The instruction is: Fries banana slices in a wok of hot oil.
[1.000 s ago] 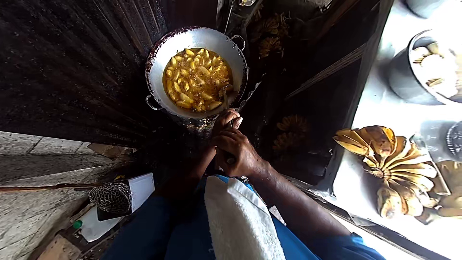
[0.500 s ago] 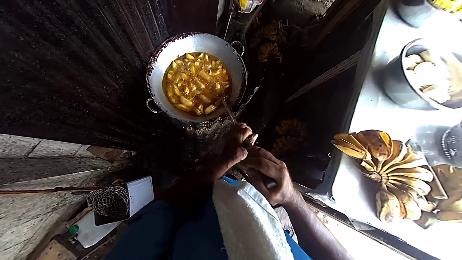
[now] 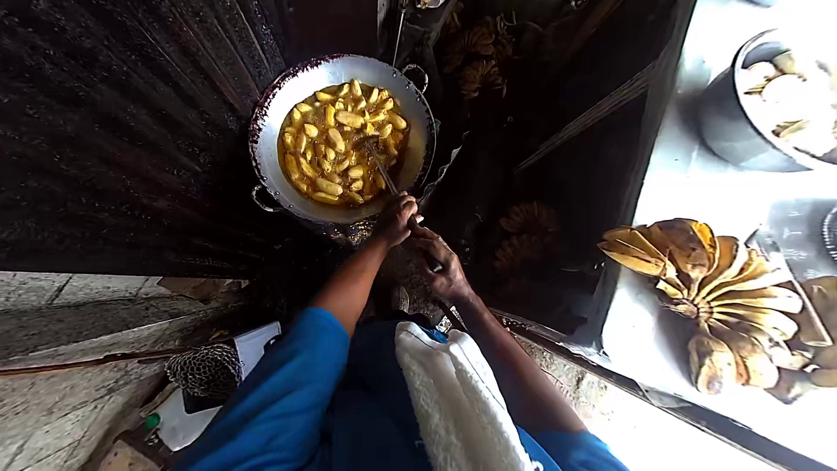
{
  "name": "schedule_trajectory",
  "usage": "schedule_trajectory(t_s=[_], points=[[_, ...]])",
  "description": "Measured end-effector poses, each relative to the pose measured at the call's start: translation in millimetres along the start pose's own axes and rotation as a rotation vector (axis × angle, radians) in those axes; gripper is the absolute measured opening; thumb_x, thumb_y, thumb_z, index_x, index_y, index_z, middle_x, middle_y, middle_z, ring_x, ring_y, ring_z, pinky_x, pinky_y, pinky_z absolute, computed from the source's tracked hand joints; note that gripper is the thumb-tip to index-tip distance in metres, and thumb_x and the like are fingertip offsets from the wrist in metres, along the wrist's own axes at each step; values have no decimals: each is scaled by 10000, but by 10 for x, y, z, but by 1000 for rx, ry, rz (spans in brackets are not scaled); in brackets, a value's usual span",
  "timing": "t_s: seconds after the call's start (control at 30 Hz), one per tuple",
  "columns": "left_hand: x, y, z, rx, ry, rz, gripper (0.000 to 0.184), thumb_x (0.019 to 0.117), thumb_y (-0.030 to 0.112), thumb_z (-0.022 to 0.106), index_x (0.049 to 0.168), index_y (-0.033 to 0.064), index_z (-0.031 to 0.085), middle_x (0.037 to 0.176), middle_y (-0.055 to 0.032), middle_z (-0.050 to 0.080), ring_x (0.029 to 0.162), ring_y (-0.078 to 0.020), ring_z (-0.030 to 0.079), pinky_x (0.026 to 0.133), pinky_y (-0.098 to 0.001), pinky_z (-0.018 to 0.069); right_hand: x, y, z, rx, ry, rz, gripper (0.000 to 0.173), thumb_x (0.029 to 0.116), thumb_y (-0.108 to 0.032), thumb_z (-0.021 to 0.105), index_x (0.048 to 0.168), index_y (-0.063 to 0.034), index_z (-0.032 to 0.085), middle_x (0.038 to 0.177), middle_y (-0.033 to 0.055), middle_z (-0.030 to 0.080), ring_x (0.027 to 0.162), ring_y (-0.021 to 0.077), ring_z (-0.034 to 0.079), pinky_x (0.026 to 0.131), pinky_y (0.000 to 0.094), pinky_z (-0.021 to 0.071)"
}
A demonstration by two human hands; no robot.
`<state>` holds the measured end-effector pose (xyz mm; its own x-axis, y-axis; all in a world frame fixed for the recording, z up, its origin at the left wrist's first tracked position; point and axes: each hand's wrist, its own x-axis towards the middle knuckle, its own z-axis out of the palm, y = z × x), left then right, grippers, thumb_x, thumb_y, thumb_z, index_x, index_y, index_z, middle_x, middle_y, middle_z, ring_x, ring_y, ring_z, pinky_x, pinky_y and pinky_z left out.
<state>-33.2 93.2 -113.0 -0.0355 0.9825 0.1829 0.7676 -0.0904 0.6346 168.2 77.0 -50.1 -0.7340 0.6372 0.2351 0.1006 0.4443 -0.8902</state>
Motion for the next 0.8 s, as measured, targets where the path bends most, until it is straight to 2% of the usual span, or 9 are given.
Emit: schedule_trajectory(t_s=[0.1,0.2,0.3,0.4,0.53,0.63,0.7,0.8], points=[[76,-119,-165,13,-10,-76,301,1004,271,623,1073,-15,685,1385,-197,607,1438,-352,447,1228,-458,318,228,-13,73,3,-26,-6,355,912,-97,663,1245,27,678,1467,193,558,1392,262,518,1147,410,453],[115,-22,-200,-16,145,-62,277,995,268,635,1000,-3,691,1310,-192,652,1379,-350,512,1205,-463,353,343,-260,-87,-22,-32,11,367,949,-139,662,1283,13,669,1458,167,573,1380,242,530,1140,397,463],[177,293,-209,-51,309,-67,237,983,247,658,948,19,711,1222,-168,698,1321,-349,564,1176,-475,387,407,-542,-340,-39,-8,-63,314,948,-92,627,1229,38,682,1366,171,635,1352,250,557,1145,399,466],[231,635,-256,-155,455,-37,196,979,204,655,938,30,733,1164,-148,720,1307,-349,570,1164,-484,393,451,-829,-573,43,-6,-157,281,957,-69,603,1195,56,682,1310,180,666,1342,306,568,1159,469,463],[245,1121,-464,-208,545,40,192,978,197,651,911,49,753,1066,-121,748,1239,-329,618,1149,-485,402,353,-1256,-830,123,11,-218,294,999,-180,599,1203,1,709,1309,176,673,1301,372,589,1101,542,508],[171,1508,-672,-156,529,56,233,988,273,665,868,86,736,980,-71,749,1145,-251,672,1140,-475,420,201,-1548,-999,164,70,-311,239,1012,-258,623,1150,-106,744,1196,106,730,1218,353,646,1082,572,508],[62,1749,-800,-119,508,82,292,989,302,671,790,90,682,882,-75,706,1002,-237,688,1047,-463,476,97,-1735,-1087,183,115,-344,190,1016,-271,630,1145,-183,739,1033,22,758,1043,258,718,1034,533,546],[-29,1966,-822,-105,523,128,311,972,318,684,739,114,660,766,-35,649,830,-190,662,983,-429,509,7,-1966,-1149,213,129,-365,165,1016,-264,615,1136,-209,714,825,-42,689,821,151,689,955,463,567]])
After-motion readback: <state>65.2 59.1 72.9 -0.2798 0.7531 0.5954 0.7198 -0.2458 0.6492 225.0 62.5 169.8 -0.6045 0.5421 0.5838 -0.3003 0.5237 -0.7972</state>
